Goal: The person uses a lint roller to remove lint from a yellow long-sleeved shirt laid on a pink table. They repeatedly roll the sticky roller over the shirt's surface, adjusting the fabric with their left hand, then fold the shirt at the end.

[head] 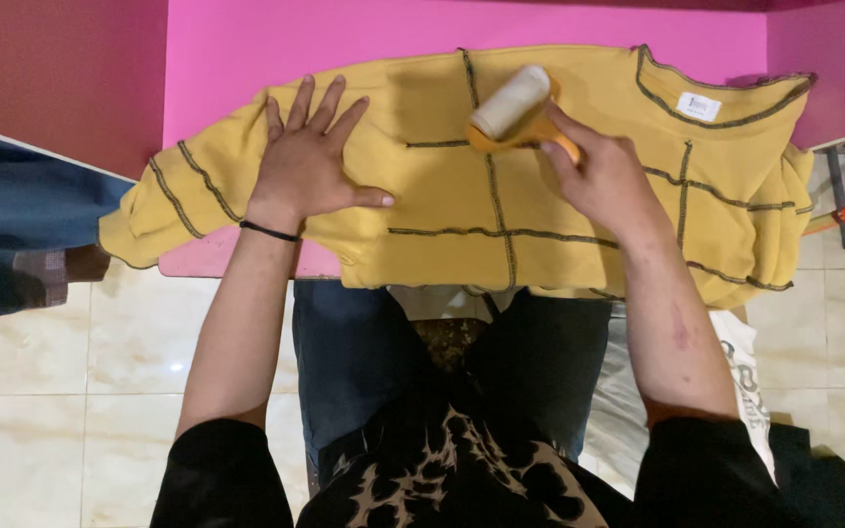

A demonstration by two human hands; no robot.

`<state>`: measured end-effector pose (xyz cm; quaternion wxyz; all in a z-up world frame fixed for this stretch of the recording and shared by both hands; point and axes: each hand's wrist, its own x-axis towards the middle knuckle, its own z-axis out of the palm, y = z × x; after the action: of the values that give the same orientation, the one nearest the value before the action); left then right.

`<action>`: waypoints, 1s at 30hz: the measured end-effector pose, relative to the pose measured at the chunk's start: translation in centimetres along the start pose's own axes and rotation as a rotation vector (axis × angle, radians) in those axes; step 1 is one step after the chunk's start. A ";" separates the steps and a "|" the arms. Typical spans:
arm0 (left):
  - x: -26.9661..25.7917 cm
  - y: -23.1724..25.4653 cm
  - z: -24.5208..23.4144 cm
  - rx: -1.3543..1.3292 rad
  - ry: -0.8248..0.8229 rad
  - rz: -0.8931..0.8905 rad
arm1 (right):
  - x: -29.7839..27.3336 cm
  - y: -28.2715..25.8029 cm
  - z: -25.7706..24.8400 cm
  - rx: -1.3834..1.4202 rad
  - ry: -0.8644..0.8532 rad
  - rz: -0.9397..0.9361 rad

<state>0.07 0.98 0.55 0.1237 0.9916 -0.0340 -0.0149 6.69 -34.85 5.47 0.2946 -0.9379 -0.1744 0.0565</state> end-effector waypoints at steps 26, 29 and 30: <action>-5.8 -0.2 -0.6 -0.121 0.254 0.005 | -2.9 0.4 -2.7 0.044 -0.034 0.037; -6.3 -0.6 0.0 -0.059 0.313 0.043 | 2.6 -1.5 -0.3 0.194 -0.026 -0.054; -6.3 -0.9 -0.1 -0.044 0.335 0.075 | 4.0 -2.2 0.5 0.240 -0.004 -0.139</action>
<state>-6.19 2.37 0.57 0.1497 0.9753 -0.0495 0.1547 9.65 -31.43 6.30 0.4074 -0.8815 -0.2315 0.0580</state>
